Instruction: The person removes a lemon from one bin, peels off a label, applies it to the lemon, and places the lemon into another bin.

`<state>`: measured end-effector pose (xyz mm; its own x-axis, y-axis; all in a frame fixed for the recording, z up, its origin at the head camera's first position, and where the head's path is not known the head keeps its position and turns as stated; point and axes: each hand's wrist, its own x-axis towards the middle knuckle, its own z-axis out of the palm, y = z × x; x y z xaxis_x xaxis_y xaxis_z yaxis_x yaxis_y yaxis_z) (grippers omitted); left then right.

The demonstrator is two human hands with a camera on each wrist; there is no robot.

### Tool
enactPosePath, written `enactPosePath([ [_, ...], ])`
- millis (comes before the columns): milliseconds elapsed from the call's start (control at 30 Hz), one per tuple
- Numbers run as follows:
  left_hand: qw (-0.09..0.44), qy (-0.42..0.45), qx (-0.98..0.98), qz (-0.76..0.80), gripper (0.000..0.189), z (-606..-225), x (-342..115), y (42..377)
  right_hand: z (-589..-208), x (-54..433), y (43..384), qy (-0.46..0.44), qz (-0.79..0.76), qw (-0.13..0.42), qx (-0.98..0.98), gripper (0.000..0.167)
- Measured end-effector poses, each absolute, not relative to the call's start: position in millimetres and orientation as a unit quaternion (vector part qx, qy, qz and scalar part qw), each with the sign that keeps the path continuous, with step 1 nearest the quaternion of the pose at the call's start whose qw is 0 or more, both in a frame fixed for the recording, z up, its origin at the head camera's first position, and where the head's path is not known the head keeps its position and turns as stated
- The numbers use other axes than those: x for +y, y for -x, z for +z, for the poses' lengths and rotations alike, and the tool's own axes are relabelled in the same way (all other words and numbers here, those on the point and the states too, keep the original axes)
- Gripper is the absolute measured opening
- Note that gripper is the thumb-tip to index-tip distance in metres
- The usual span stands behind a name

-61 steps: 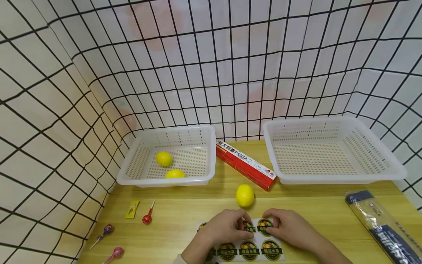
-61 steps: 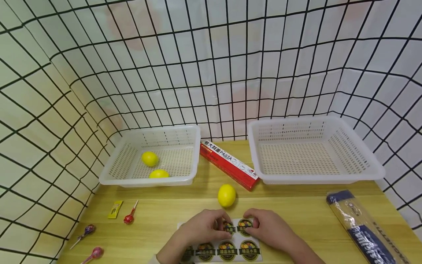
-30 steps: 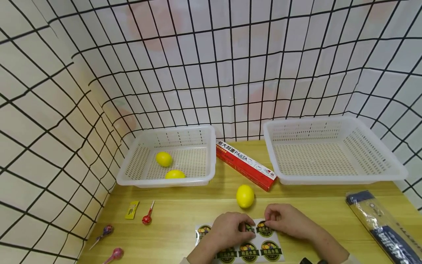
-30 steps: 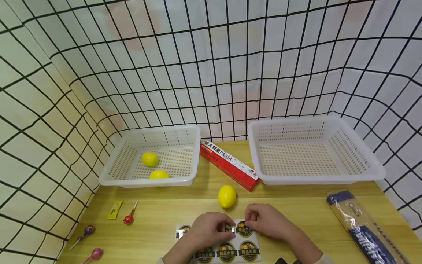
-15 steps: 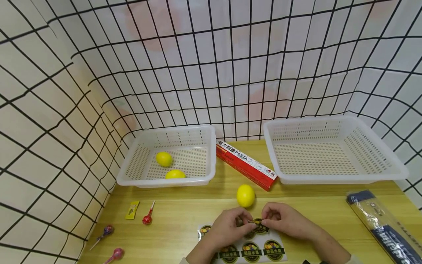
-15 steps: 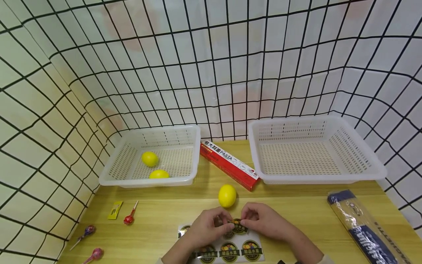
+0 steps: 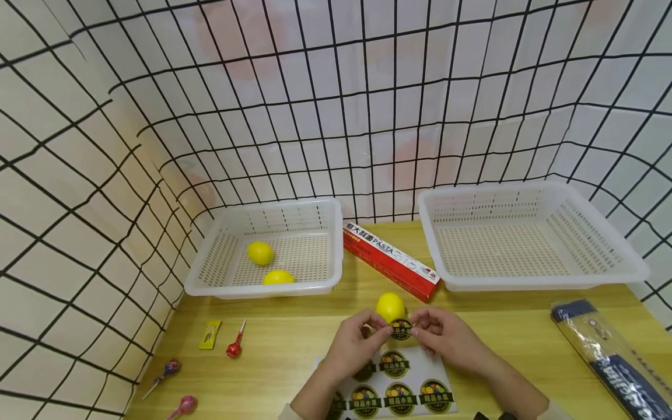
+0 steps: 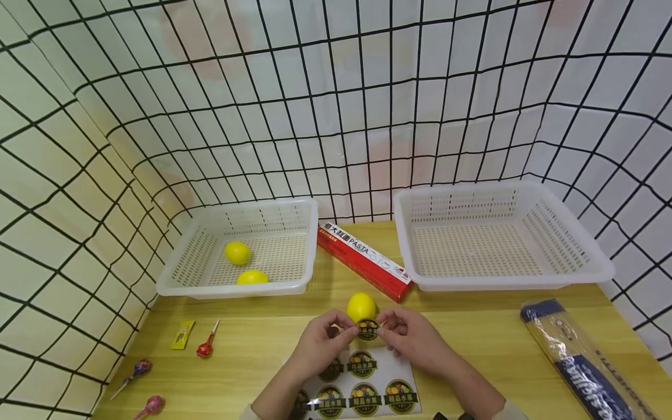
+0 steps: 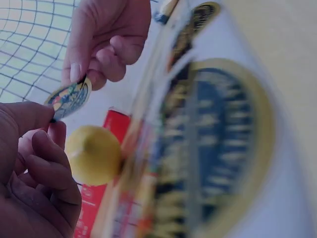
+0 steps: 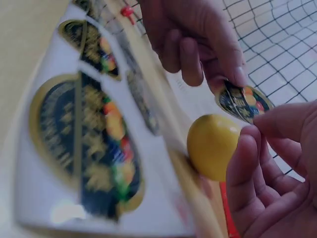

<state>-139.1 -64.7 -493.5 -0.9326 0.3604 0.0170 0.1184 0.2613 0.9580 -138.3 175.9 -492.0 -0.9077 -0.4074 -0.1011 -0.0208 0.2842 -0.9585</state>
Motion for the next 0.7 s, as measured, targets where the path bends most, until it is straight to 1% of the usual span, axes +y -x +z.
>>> enactPosePath([
  [167,0.08,-0.127,0.776,0.612,0.012,-485,-62,150,-482,168,147,0.123,-0.608,0.142,0.771,0.036],
  [367,0.042,-0.06,0.771,0.632,0.016,-486,-53,168,-476,157,164,0.084,-0.633,0.126,0.76,0.033],
  [500,0.036,-0.015,0.752,0.658,0.017,-488,-49,176,-475,150,175,0.043,-0.649,0.119,0.75,0.034],
  [700,0.04,0.006,0.741,0.671,0.017,-495,-49,181,-479,147,177,0.015,-0.644,0.106,0.758,0.032],
])
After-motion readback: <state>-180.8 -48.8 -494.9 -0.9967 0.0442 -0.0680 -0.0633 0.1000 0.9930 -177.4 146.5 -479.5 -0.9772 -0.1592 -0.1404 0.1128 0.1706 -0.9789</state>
